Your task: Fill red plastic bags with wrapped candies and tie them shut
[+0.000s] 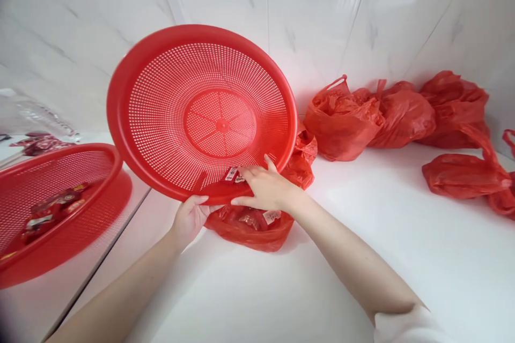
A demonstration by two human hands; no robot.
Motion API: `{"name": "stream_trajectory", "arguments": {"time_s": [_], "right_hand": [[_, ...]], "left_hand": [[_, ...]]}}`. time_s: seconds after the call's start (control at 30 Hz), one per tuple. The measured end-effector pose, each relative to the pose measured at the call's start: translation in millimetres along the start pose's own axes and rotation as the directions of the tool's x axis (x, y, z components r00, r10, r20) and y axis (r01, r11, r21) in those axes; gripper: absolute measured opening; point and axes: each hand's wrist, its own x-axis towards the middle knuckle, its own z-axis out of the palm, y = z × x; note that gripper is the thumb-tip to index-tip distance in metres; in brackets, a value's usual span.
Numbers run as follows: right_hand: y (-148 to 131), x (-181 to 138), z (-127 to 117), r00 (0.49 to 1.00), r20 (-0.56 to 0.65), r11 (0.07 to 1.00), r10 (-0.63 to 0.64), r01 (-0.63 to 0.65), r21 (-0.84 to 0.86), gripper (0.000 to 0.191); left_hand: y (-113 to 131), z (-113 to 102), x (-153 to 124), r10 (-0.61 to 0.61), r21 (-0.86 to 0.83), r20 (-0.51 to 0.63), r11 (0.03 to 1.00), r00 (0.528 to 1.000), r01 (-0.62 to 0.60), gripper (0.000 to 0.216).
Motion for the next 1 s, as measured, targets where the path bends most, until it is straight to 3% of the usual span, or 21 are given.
{"name": "stream_trajectory", "arguments": {"time_s": [0.07,0.17,0.3,0.5,0.63,0.73,0.83,1.0], "right_hand": [[1.5,0.3,-0.9,0.997,0.058,0.998,-0.042,0.038,0.053,0.054],[1.3,0.5,-9.4,1.0,0.002,0.984,0.012,-0.012,0.175,0.021],[0.6,-0.1,-21.7,0.98,-0.077,0.915,0.183,-0.141,0.379,0.024],[1.4,-4.1,-32.6,0.978,-0.027,0.816,0.206,-0.156,0.557,0.03],[-2.3,-8.1,-41.8,0.988,0.047,0.856,0.145,-0.149,0.495,0.039],[-6.0,-7.2,-38.6,0.992,-0.029,0.927,0.123,-0.104,0.36,0.04],[-8.7,-2.9,-20.5,0.994,-0.105,0.973,0.045,-0.02,0.23,0.035],[-9.6,0.2,8.0,0.997,0.05,0.997,-0.053,0.05,0.061,0.063]], "left_hand": [[-0.9,-1.9,0.3,0.008,-0.006,-0.012,1.0,1.0,-0.008,0.037],[-0.9,-4.7,1.6,0.001,-0.021,-0.035,1.0,0.999,-0.002,0.036],[1.7,-5.3,2.8,0.03,-0.029,-0.036,0.999,0.999,-0.031,0.034],[4.2,-7.2,4.8,0.029,-0.02,-0.052,0.999,0.998,-0.03,0.025],[5.4,-4.9,5.2,0.015,-0.015,-0.061,1.0,0.998,-0.016,0.023],[5.2,2.1,1.7,-0.003,0.002,-0.076,1.0,0.997,0.003,0.024],[1.3,11.1,-6.5,-0.019,0.014,-0.053,1.0,0.998,0.02,0.028],[-5.4,18.1,-17.2,-0.009,0.014,0.019,1.0,1.0,0.009,0.044]]}}
